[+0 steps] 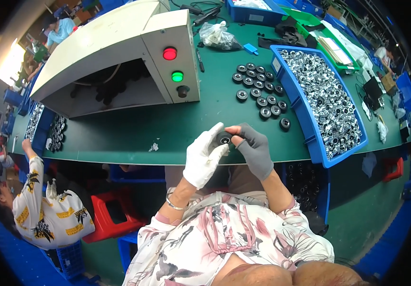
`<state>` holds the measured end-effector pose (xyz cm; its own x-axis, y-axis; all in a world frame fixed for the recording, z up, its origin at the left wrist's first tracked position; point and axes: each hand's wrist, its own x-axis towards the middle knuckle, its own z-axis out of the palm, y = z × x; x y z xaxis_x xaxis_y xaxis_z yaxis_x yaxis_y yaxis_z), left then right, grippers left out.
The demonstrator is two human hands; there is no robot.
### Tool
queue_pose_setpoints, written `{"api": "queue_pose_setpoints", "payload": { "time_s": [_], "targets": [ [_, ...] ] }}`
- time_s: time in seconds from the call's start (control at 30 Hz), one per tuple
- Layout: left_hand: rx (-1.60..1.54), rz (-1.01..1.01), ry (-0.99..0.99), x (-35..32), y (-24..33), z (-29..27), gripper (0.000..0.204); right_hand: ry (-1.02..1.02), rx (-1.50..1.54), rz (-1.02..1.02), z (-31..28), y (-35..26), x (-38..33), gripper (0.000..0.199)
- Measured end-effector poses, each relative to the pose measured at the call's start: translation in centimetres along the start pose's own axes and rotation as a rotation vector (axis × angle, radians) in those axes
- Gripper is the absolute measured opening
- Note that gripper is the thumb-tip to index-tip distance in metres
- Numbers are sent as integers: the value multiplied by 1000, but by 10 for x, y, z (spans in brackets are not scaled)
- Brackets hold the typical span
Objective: Manually assembling bearings by inserting small metal components into a circular plastic housing at a factory workbench.
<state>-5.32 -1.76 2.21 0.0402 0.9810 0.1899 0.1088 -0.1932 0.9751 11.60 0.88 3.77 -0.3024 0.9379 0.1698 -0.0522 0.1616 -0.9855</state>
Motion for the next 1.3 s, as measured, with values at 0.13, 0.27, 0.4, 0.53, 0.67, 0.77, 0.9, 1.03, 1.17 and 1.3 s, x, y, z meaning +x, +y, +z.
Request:
{"api": "queue_pose_setpoints", "payload": {
  "time_s": [0.13, 0.27, 0.4, 0.53, 0.67, 0.77, 0.9, 1.03, 1.17, 1.3],
  "targets": [
    [-419, -145, 95, -9, 2, 4, 41, 1, 224, 163, 2, -1, 2, 28],
    [-556, -220, 153, -10, 4, 0, 48, -101, 113, 122, 1, -5, 4, 33],
    [-559, -176, 52, -10, 5, -9, 49, -169, 20, -83, 0, -2, 7, 38],
    [-846, -286, 3, -12, 2, -8, 51, -195, -123, -171, -3, 1, 12, 46],
    [-989, -316, 21, -11, -3, -7, 53, -186, -157, -180, 1, -2, 20, 45],
    [-983, -286, 19, -10, -2, -6, 53, -164, -159, -244, 6, -6, 23, 47],
    [-884, -369, 111, -4, 11, -3, 48, -100, -357, -349, 3, -3, 30, 47],
    [-348, -258, 34, 4, -1, -10, 45, -46, -789, -549, 0, -8, 36, 41],
    [-423, -269, -56, 11, -7, -12, 42, 11, -797, -557, 7, -18, 35, 38],
    [-919, -386, -70, 3, -12, -5, 37, -37, -596, -471, 5, -14, 28, 39]
  ]
}}
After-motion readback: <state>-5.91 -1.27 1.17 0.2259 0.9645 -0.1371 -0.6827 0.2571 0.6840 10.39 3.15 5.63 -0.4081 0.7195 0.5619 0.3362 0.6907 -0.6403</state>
